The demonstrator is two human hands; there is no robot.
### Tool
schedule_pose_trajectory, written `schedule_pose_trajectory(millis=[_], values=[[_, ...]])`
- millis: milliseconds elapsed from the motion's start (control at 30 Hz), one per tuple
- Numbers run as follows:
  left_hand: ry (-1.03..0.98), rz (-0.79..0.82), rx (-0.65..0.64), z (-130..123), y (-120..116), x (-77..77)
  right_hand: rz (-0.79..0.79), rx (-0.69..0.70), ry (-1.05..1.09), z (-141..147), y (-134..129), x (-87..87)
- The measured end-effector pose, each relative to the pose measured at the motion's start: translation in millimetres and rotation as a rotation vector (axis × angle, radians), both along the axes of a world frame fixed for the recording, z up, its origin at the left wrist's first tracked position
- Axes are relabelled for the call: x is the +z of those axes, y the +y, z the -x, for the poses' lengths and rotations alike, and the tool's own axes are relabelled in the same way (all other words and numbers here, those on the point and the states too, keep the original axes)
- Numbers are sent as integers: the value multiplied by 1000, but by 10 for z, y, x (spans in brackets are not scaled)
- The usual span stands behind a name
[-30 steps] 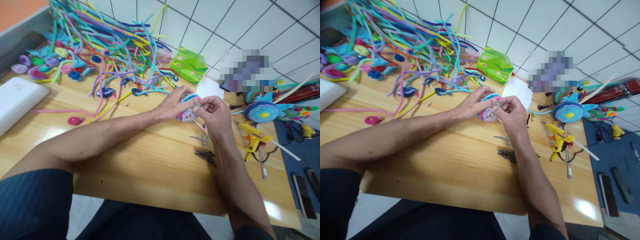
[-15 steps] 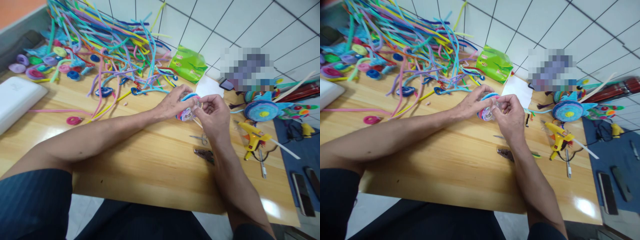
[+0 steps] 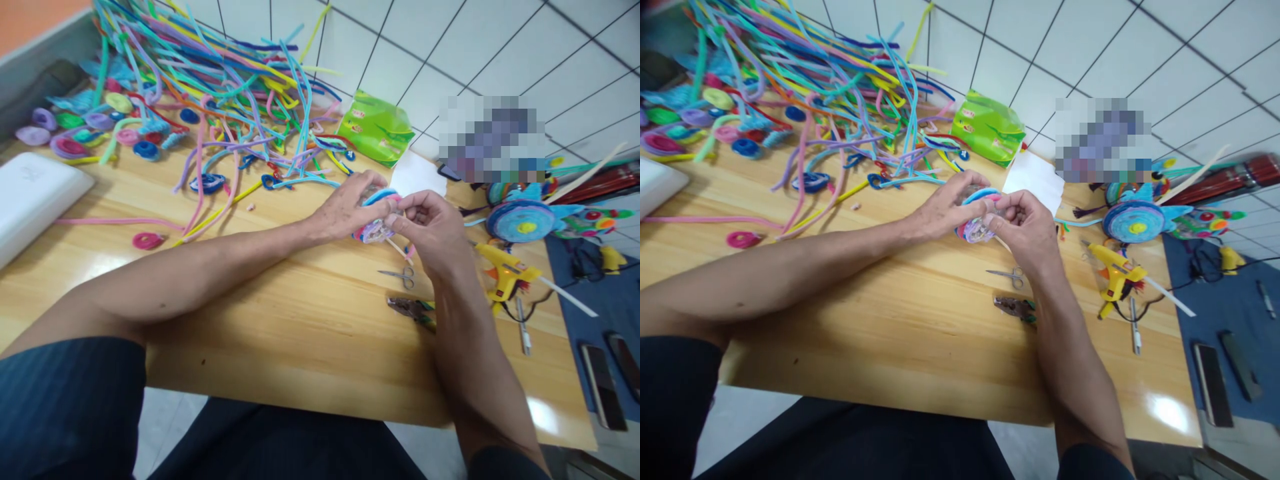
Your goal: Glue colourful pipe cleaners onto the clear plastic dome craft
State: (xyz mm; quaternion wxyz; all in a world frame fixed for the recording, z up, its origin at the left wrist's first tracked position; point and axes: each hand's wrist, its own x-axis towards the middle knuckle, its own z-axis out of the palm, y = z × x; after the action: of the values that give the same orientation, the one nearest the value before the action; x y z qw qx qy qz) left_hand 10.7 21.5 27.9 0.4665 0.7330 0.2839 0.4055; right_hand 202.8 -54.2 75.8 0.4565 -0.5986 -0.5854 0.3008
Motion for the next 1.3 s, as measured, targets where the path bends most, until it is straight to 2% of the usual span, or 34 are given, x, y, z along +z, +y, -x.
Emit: schedule_pose_trajectory(millis=[133,333,500,767,867,967,1300], values=[[14,0,5,3,-4,6,0,32,34,-22,8,-36],[6,11,6,8,-3,18,-48,81,-30,-51,15,-51],[-33,51,-2,8,-3,24,-173,70,-162,-10,1,-34],[-53,91,-1,8,22,29,-408,-54,-449,103,-68,-58],[-58,96,5,4,25,30,-467,-51,-482,121,-79,-81],[-57,84,4,6,21,36,-445,-32,-435,124,-77,-90],[7,28,-3,19,8,22,-203,-5,-210,137,-67,-13]])
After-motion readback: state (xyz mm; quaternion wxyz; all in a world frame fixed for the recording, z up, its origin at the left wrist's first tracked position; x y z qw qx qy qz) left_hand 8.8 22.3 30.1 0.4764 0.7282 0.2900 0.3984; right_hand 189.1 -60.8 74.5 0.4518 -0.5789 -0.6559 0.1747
